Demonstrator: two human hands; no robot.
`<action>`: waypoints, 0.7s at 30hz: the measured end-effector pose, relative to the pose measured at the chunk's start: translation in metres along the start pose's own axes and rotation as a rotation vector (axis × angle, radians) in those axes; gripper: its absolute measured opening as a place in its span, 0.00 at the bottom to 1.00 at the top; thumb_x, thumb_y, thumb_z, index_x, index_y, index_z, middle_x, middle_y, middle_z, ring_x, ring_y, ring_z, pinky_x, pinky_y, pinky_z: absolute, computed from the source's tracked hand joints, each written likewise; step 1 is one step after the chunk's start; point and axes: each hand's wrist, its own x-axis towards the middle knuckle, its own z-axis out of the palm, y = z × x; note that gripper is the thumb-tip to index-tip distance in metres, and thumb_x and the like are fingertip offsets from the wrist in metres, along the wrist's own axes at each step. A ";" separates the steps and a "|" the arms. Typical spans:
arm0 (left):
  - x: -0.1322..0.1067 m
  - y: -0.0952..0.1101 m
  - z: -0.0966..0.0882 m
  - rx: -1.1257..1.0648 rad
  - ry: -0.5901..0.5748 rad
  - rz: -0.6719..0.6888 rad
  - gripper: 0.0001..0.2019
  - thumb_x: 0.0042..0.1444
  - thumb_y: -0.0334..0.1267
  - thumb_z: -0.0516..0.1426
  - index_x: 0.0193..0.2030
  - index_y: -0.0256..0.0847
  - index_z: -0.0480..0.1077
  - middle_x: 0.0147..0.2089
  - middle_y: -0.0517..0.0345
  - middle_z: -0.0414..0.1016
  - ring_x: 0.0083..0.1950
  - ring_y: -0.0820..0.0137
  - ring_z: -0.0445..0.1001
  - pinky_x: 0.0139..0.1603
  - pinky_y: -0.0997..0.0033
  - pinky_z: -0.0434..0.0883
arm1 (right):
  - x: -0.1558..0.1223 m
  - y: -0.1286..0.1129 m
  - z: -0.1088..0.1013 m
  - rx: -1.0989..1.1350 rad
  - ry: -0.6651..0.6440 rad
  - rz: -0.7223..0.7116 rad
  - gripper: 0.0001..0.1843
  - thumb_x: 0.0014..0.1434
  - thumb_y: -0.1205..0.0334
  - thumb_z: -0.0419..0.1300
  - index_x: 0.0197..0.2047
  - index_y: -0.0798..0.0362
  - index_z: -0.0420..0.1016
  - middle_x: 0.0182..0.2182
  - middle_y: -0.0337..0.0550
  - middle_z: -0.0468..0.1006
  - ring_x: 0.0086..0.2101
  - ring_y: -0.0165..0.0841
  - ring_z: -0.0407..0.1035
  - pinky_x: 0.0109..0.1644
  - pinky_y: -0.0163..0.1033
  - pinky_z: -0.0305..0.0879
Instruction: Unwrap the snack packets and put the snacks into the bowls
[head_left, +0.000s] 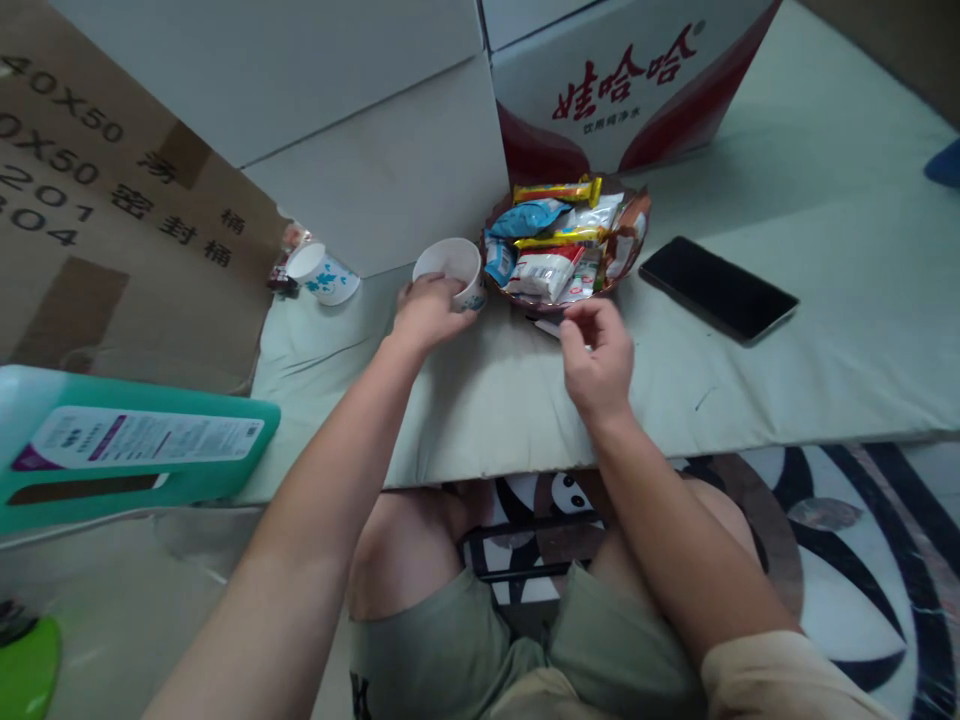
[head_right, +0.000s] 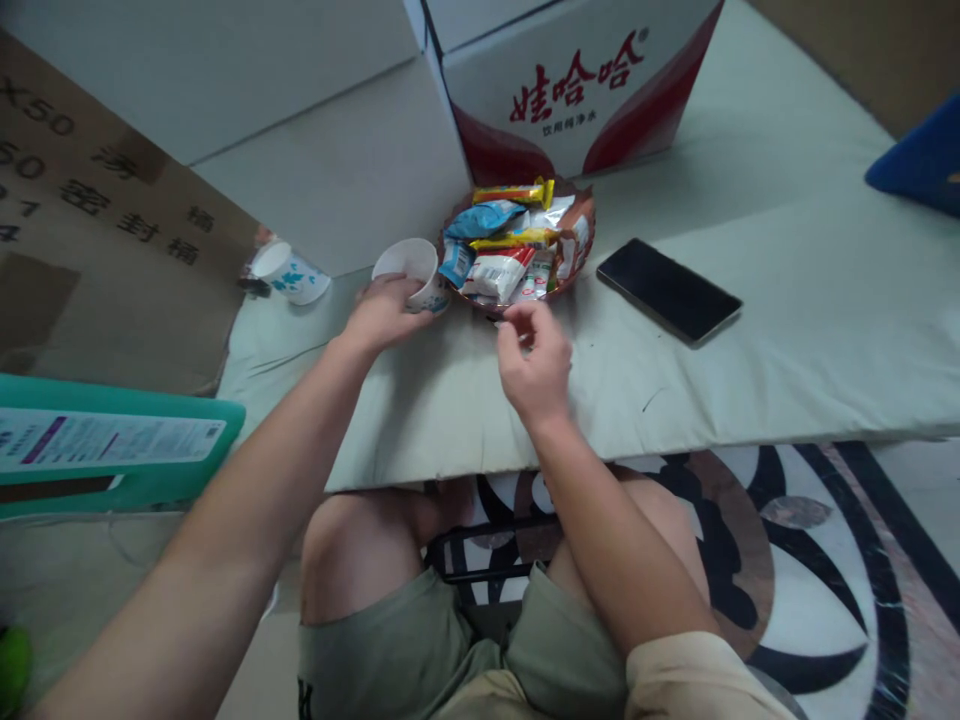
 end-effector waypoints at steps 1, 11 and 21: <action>0.002 -0.001 0.001 0.029 -0.008 0.014 0.22 0.58 0.42 0.60 0.59 0.43 0.78 0.65 0.43 0.76 0.70 0.44 0.67 0.67 0.46 0.66 | 0.004 0.001 -0.006 -0.123 0.090 -0.060 0.08 0.60 0.61 0.55 0.42 0.49 0.72 0.37 0.43 0.73 0.38 0.36 0.71 0.48 0.46 0.72; 0.005 -0.018 0.011 -0.066 0.156 0.113 0.15 0.62 0.39 0.57 0.53 0.39 0.76 0.58 0.42 0.79 0.64 0.52 0.73 0.64 0.54 0.69 | 0.040 0.030 -0.020 -0.596 -0.073 -0.025 0.14 0.55 0.57 0.69 0.44 0.50 0.75 0.72 0.60 0.57 0.68 0.57 0.60 0.68 0.63 0.63; 0.006 0.000 -0.013 -0.122 0.370 0.175 0.12 0.61 0.40 0.57 0.45 0.39 0.80 0.54 0.42 0.81 0.58 0.52 0.77 0.62 0.53 0.72 | 0.034 0.027 -0.043 -0.315 0.008 -0.064 0.16 0.51 0.53 0.73 0.33 0.51 0.71 0.70 0.61 0.63 0.61 0.51 0.71 0.61 0.60 0.71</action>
